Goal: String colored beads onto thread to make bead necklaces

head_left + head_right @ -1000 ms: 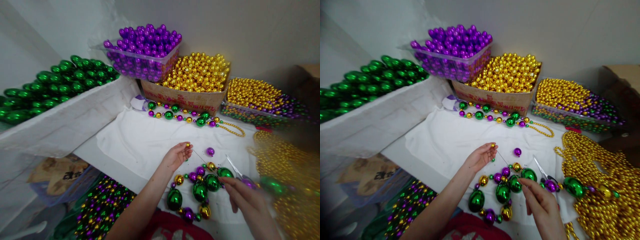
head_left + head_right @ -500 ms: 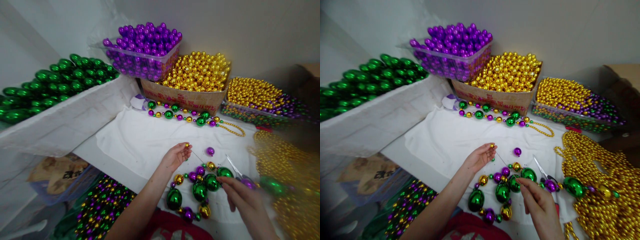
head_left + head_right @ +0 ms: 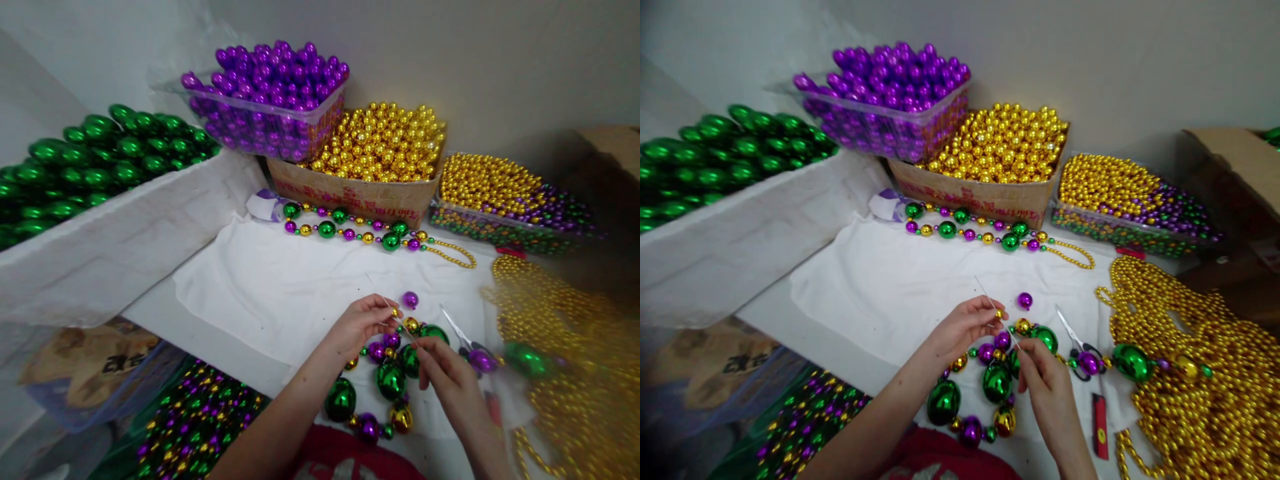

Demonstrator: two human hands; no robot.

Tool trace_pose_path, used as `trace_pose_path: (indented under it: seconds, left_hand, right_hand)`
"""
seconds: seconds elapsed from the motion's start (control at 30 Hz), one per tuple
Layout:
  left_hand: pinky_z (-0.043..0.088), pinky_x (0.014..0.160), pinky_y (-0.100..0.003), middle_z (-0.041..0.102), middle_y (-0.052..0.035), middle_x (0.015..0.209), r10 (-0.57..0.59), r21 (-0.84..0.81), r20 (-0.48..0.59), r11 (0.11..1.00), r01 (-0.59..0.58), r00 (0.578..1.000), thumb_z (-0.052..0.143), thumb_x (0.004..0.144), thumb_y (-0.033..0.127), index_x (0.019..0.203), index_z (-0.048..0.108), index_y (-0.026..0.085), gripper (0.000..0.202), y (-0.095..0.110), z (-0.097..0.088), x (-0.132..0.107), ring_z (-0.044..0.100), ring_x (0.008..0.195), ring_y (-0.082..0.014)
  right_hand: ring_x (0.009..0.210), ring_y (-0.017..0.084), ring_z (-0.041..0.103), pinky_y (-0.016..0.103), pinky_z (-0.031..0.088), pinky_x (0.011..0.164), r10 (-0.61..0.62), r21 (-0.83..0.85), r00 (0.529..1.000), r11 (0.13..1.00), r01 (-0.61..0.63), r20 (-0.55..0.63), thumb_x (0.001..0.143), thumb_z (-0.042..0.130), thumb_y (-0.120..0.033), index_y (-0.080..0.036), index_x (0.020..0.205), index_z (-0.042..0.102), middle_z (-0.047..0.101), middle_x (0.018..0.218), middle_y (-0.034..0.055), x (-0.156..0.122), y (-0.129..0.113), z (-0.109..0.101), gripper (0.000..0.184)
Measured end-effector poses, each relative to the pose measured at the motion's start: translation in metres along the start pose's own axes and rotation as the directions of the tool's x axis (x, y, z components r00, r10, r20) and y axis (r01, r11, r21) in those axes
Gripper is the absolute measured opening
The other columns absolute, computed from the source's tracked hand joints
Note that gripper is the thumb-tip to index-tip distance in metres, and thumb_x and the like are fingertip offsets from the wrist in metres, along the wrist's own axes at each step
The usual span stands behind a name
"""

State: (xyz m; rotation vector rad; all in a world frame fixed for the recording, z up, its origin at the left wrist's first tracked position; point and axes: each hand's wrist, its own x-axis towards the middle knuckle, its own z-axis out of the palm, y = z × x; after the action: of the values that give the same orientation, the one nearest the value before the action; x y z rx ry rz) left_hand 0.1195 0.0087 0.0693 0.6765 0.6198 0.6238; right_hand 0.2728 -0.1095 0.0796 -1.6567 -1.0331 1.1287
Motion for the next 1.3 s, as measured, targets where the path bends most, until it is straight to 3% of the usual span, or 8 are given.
trace_pose_path:
  seconds: [0.13, 0.2, 0.3, 0.37, 0.47, 0.67, 0.9, 1.3]
  left_hand:
    - [0.045, 0.082, -0.03, 0.064, -0.011, 0.107, -0.016, 0.313, 0.208, 0.948, -0.051, 0.978, 0.065, 0.074, 0.014, 0.112, 0.064, 0.016, 0.037, 0.006, 0.018, 0.009, 0.06, 0.088, -0.0178]
    - [0.04, 0.091, -0.034, 0.063, -0.0095, 0.11, 0.111, 0.455, 0.194, 0.87, -0.189, 0.975, 0.06, 0.072, 0.007, 0.114, 0.064, 0.02, 0.044, 0.006, 0.02, 0.024, 0.056, 0.097, -0.0213]
    - [0.023, 0.107, -0.036, 0.061, -0.0075, 0.112, 0.313, 0.568, 0.147, 0.75, -0.339, 0.938, 0.056, 0.064, -0.005, 0.097, 0.071, 0.022, 0.045, -0.004, 0.017, 0.055, 0.044, 0.115, -0.0255]
    - [0.018, 0.11, -0.035, 0.063, -0.0079, 0.105, 0.292, 0.504, 0.097, 0.81, -0.3, 0.952, 0.06, 0.056, -0.01, 0.077, 0.071, 0.021, 0.039, -0.014, 0.013, 0.073, 0.04, 0.119, -0.0273]
    - [0.027, 0.106, -0.033, 0.062, -0.0067, 0.086, 0.193, 0.356, -0.009, 0.917, -0.177, 0.981, 0.069, 0.051, -0.009, 0.064, 0.065, 0.021, 0.033, -0.019, 0.004, 0.088, 0.046, 0.111, -0.0269]
    - [0.049, 0.083, -0.034, 0.063, -0.0069, 0.075, 0.025, 0.054, -0.175, 0.998, -0.016, 0.984, 0.06, 0.082, 0.022, 0.079, 0.06, 0.013, 0.01, 0.004, -0.018, 0.081, 0.063, 0.074, -0.0177]
    - [0.05, 0.089, -0.033, 0.068, -0.015, 0.087, -0.099, -0.243, -0.183, 0.969, 0.052, 0.978, 0.045, 0.092, 0.021, 0.086, 0.06, 0.006, 0.021, 0.015, -0.026, 0.064, 0.068, 0.085, -0.0205]
    - [0.05, 0.089, -0.033, 0.069, -0.0182, 0.088, -0.148, -0.35, -0.214, 0.934, 0.065, 0.966, 0.042, 0.093, 0.023, 0.09, 0.059, 0.005, 0.025, 0.013, -0.026, 0.059, 0.068, 0.088, -0.0223]
  right_hand:
    - [0.043, 0.008, 0.036, 0.02, 0.024, 0.041, 0.021, 0.253, 0.997, 0.967, -0.002, -0.069, 0.083, 0.058, -0.045, -0.018, 0.087, 0.058, 0.053, 0.054, -0.0033, 0.006, 0.011, -0.004, 0.028]
    - [0.041, 0.007, 0.034, 0.019, 0.022, 0.04, 0.04, 0.345, 0.993, 0.939, 0.002, -0.115, 0.082, 0.06, -0.044, -0.018, 0.087, 0.058, 0.054, 0.055, -0.0031, 0.005, 0.013, -0.01, 0.027]
    - [0.041, 0.006, 0.034, 0.019, 0.021, 0.039, 0.064, 0.384, 0.988, 0.923, -0.006, -0.137, 0.081, 0.062, -0.043, -0.017, 0.086, 0.058, 0.055, 0.054, -0.0024, 0.003, 0.011, -0.015, 0.027]
    - [0.04, 0.006, 0.032, 0.018, 0.019, 0.039, 0.078, 0.393, 0.987, 0.919, -0.017, -0.138, 0.08, 0.063, -0.044, -0.017, 0.086, 0.058, 0.055, 0.052, -0.0025, 0.0, 0.009, -0.016, 0.028]
    - [0.04, 0.005, 0.029, 0.018, 0.016, 0.039, 0.106, 0.392, 0.984, 0.919, -0.042, -0.143, 0.081, 0.062, -0.044, -0.016, 0.087, 0.059, 0.053, 0.05, -0.0026, -0.004, 0.007, -0.018, 0.029]
    - [0.043, 0.006, 0.031, 0.018, 0.018, 0.041, 0.165, 0.301, 0.977, 0.946, -0.119, -0.133, 0.081, 0.062, -0.044, -0.016, 0.088, 0.061, 0.047, 0.045, -0.0041, -0.006, 0.014, -0.023, 0.03]
    - [0.041, 0.009, 0.038, 0.02, 0.024, 0.042, 0.157, 0.198, 0.986, 0.97, -0.142, -0.061, 0.075, 0.063, -0.052, -0.015, 0.082, 0.062, 0.046, 0.04, -0.0042, -0.001, 0.02, -0.019, 0.037]
    - [0.045, 0.011, 0.039, 0.022, 0.028, 0.046, 0.122, 0.136, 0.992, 0.984, -0.117, -0.025, 0.08, 0.059, -0.05, -0.015, 0.087, 0.063, 0.042, 0.045, -0.0055, -0.001, 0.024, -0.02, 0.036]
